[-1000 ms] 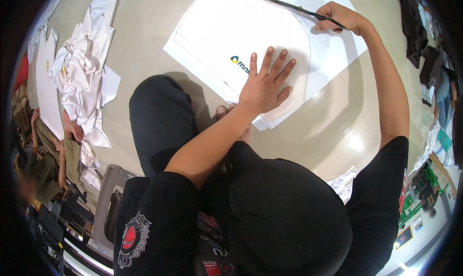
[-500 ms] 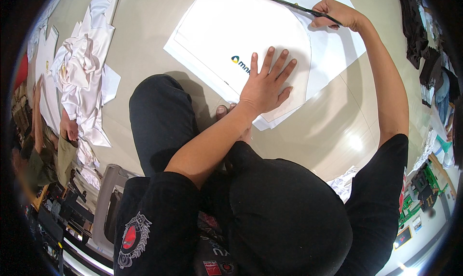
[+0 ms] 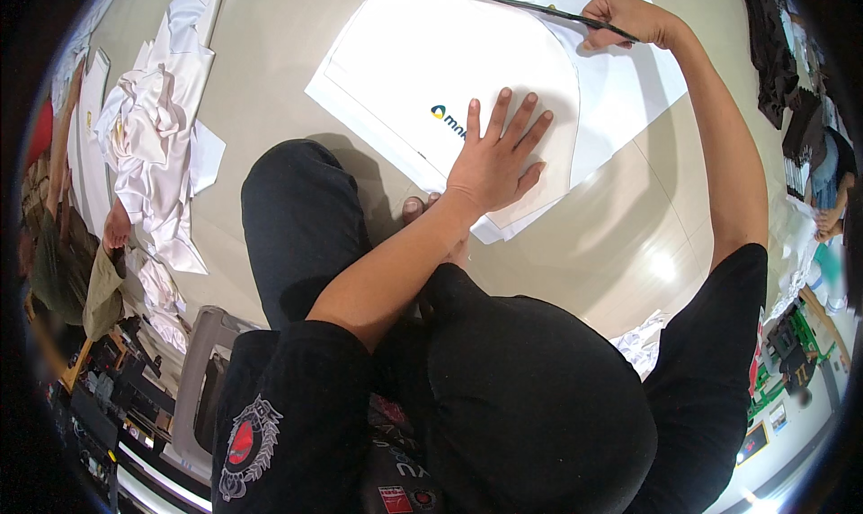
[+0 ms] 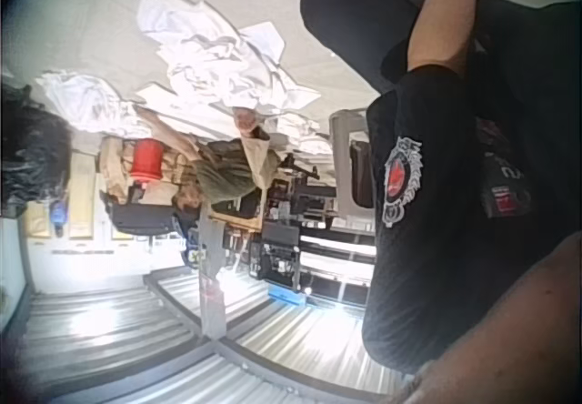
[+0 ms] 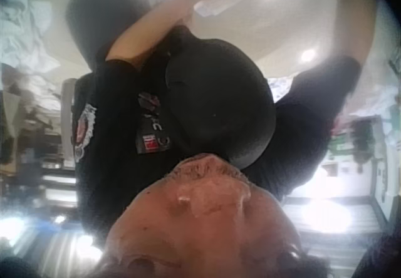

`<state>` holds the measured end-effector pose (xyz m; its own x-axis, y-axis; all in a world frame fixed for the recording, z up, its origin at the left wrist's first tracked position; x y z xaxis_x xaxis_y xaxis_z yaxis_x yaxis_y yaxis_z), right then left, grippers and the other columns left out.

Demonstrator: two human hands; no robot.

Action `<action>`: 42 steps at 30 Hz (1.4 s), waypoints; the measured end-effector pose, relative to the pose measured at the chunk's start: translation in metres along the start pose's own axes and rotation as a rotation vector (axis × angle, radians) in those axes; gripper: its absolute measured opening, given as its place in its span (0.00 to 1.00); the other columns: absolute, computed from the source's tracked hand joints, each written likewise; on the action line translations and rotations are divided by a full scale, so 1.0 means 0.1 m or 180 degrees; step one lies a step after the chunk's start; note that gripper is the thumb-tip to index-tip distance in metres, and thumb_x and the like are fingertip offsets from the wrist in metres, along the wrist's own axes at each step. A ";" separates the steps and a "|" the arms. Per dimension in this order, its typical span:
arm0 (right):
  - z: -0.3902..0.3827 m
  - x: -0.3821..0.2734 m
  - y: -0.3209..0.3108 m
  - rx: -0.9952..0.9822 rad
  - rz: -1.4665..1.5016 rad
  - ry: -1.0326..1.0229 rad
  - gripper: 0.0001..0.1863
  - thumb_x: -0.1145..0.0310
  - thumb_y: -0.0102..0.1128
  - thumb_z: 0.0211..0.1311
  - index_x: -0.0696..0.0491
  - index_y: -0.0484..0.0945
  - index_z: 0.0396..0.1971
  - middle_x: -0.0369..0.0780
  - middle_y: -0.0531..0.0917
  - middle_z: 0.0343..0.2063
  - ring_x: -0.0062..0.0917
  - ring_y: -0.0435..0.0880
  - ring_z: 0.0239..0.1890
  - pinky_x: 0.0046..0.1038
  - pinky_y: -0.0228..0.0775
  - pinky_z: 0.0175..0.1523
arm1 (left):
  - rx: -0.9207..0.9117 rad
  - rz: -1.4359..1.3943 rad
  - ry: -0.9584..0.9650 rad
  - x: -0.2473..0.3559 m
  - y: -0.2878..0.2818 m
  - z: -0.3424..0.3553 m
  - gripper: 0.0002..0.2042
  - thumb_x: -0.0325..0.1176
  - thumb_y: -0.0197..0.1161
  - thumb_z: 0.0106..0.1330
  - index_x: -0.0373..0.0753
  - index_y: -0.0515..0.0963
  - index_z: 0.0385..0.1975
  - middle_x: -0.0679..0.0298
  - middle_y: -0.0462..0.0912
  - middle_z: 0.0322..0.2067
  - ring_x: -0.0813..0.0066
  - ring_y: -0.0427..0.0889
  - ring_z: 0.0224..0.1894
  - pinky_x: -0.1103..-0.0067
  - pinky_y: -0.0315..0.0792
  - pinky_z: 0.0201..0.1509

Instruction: The person sits on the floor and uses scissors to cut a stack of white fabric pieces into a specific shape. They hold the fabric with one hand and cut along the edges with the other, occasionally adjusting the stack.

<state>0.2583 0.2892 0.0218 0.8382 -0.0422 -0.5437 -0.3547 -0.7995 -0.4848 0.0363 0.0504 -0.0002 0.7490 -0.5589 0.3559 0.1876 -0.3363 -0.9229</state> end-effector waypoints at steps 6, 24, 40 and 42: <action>0.05 -0.11 0.01 -0.0053 0.0129 -0.0078 0.19 0.54 0.83 0.50 0.46 0.80 0.18 0.28 0.71 0.12 0.14 0.68 0.14 0.21 0.57 0.19 | 0.0026 -0.0036 0.0002 0.00 0.00 0.00 0.38 0.60 0.52 0.81 0.55 0.55 0.87 0.56 0.50 0.86 0.40 0.42 0.87 0.31 0.43 0.82; 0.16 -0.12 -0.04 -0.0470 0.0047 0.0326 0.16 0.56 0.87 0.55 0.46 0.84 0.24 0.30 0.79 0.19 0.19 0.72 0.21 0.27 0.63 0.25 | 0.0020 -0.0026 0.0005 -0.01 0.01 -0.01 0.38 0.60 0.52 0.80 0.55 0.56 0.87 0.56 0.50 0.86 0.40 0.41 0.87 0.31 0.42 0.83; 0.26 -0.26 -0.07 -0.0454 -0.0102 0.0151 0.19 0.52 0.87 0.55 0.47 0.83 0.24 0.30 0.78 0.20 0.19 0.72 0.22 0.27 0.61 0.26 | 0.0012 -0.0021 -0.0001 0.01 0.01 -0.01 0.38 0.60 0.50 0.81 0.55 0.55 0.87 0.57 0.50 0.86 0.41 0.39 0.88 0.31 0.43 0.83; 0.27 -0.29 -0.07 -0.0491 -0.0053 0.0185 0.20 0.52 0.88 0.54 0.47 0.83 0.24 0.30 0.77 0.19 0.19 0.72 0.22 0.27 0.60 0.26 | -0.0006 -0.0007 0.0007 0.00 0.02 0.00 0.38 0.60 0.50 0.81 0.55 0.55 0.87 0.56 0.50 0.86 0.41 0.39 0.88 0.31 0.43 0.83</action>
<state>0.2250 0.3125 0.0225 0.8676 -0.0593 -0.4937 -0.2765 -0.8828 -0.3799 0.0365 0.0493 -0.0019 0.7472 -0.5597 0.3584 0.1882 -0.3389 -0.9218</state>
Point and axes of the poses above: each hand's wrist, its own z-axis towards the middle knuckle, its own y-axis out of the palm, x = y × z, the point moved 6 cm from there along z, towards the middle knuckle
